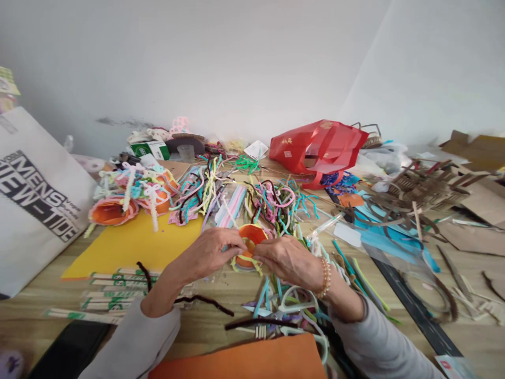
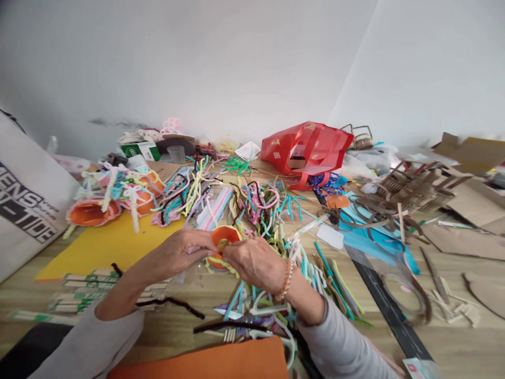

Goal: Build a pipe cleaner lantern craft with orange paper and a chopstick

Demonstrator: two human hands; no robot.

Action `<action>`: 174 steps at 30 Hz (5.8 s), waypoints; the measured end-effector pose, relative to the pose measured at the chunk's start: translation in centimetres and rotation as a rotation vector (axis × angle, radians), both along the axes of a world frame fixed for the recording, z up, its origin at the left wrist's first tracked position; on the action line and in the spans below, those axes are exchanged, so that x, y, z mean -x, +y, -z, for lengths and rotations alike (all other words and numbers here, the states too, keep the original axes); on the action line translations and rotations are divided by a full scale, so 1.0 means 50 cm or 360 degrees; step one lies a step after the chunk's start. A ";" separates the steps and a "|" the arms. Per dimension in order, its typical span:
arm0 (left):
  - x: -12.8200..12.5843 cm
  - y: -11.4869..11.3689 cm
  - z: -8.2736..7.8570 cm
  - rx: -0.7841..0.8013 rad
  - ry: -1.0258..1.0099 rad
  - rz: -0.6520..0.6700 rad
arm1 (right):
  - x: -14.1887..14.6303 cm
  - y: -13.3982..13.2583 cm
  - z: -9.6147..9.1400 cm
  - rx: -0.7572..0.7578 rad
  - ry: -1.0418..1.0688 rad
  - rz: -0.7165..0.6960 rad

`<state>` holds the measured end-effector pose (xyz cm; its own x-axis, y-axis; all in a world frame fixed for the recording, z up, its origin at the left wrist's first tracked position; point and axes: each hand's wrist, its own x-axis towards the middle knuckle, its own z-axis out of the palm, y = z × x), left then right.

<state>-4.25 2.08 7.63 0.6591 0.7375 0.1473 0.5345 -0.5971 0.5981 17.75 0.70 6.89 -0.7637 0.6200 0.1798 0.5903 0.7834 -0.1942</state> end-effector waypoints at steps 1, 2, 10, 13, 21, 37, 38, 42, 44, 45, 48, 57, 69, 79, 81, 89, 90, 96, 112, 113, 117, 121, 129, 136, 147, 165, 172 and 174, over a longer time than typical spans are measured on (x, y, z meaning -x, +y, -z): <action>0.000 -0.001 0.000 -0.0007 0.0010 -0.0007 | 0.001 -0.001 0.000 -0.0015 -0.0009 0.0003; -0.001 -0.002 -0.001 -0.0012 0.0020 -0.0009 | 0.001 -0.002 0.000 -0.0027 -0.0020 0.0008; -0.003 -0.004 -0.008 -0.0099 0.0094 0.0007 | 0.018 -0.020 -0.003 -0.0150 0.0030 0.0179; -0.001 -0.003 -0.006 -0.0133 0.0091 0.0018 | 0.026 -0.025 -0.002 -0.0184 0.0048 0.0208; 0.005 -0.001 -0.004 -0.0099 0.0053 0.0114 | 0.021 -0.020 0.006 -0.0231 0.0086 0.0193; 0.001 -0.006 -0.014 0.0006 0.0103 0.0067 | 0.009 -0.012 0.002 -0.0283 0.0024 0.0122; 0.000 -0.007 -0.013 -0.0025 0.0128 0.0057 | 0.008 -0.011 0.002 -0.0289 0.0033 0.0128; -0.006 -0.004 0.005 -0.0182 0.0117 0.0028 | 0.007 -0.009 0.002 -0.0320 0.0063 0.0117; -0.008 0.000 0.016 -0.0259 0.0087 0.0039 | 0.007 -0.009 0.003 -0.0331 0.0059 0.0130; -0.009 0.002 0.020 -0.0292 0.0074 0.0042 | 0.007 -0.009 0.003 -0.0337 0.0055 0.0144; -0.012 0.006 0.025 -0.0356 0.0051 0.0056 | 0.007 -0.009 0.004 -0.0356 0.0040 0.0179; -0.022 0.004 0.023 -0.0611 0.0080 0.0159 | 0.003 -0.002 0.003 -0.0347 0.0038 0.0200; -0.018 0.002 0.014 -0.0681 0.0209 0.0205 | 0.002 0.001 0.004 -0.0355 -0.0074 0.0140; -0.002 0.002 0.001 -0.0234 0.0038 0.0222 | 0.005 -0.001 -0.001 -0.0254 -0.0025 0.0061; 0.000 0.002 -0.001 -0.0181 0.0030 0.0227 | 0.005 -0.002 -0.004 -0.0246 -0.0015 0.0044; 0.000 0.004 0.003 -0.0073 -0.0033 0.0169 | 0.005 0.000 0.003 -0.0263 0.0080 0.0012; 0.000 0.004 0.006 -0.0088 -0.0027 0.0148 | 0.004 0.000 0.004 -0.0264 0.0102 0.0017; 0.001 0.004 0.011 -0.0128 -0.0005 0.0094 | 0.003 -0.006 0.001 -0.0202 0.0168 0.0046; 0.004 0.003 0.002 -0.0135 0.0018 0.0144 | 0.017 -0.009 0.008 -0.0353 0.0026 0.0092; 0.002 0.001 -0.001 -0.0168 0.0030 0.0128 | 0.017 -0.009 0.008 -0.0365 0.0031 0.0104; -0.015 -0.016 -0.015 -0.0308 0.0200 -0.0010 | 0.018 -0.010 0.010 -0.0396 0.0069 0.0130; -0.035 -0.031 -0.012 -0.0445 0.0380 -0.0148 | 0.020 -0.010 0.014 -0.0392 0.0131 0.0133; -0.015 -0.014 -0.001 -0.0473 0.0379 -0.0058 | 0.005 0.000 0.004 -0.0221 0.0249 0.0130; 0.011 -0.004 -0.010 -0.0361 0.0308 0.0005 | -0.001 0.010 0.000 -0.0215 0.0268 0.0013; 0.003 -0.021 -0.018 -0.0363 0.0295 0.0006 | -0.001 0.014 0.009 -0.0178 0.0247 -0.0003; -0.007 -0.022 -0.014 -0.0451 0.0297 0.0094 | 0.000 0.014 0.008 -0.0205 0.0190 0.0018; -0.003 -0.019 -0.013 -0.0366 0.0242 0.0127 | 0.005 0.010 0.004 -0.0202 0.0190 -0.0025; 0.001 -0.019 -0.015 -0.0338 0.0274 0.0154 | 0.004 0.010 0.003 -0.0200 0.0212 -0.0041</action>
<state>-4.32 1.14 8.38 0.7534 0.6347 0.1719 0.5519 -0.7524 0.3596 17.54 1.22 6.73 -0.7431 0.5670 0.3553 0.5455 0.8209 -0.1691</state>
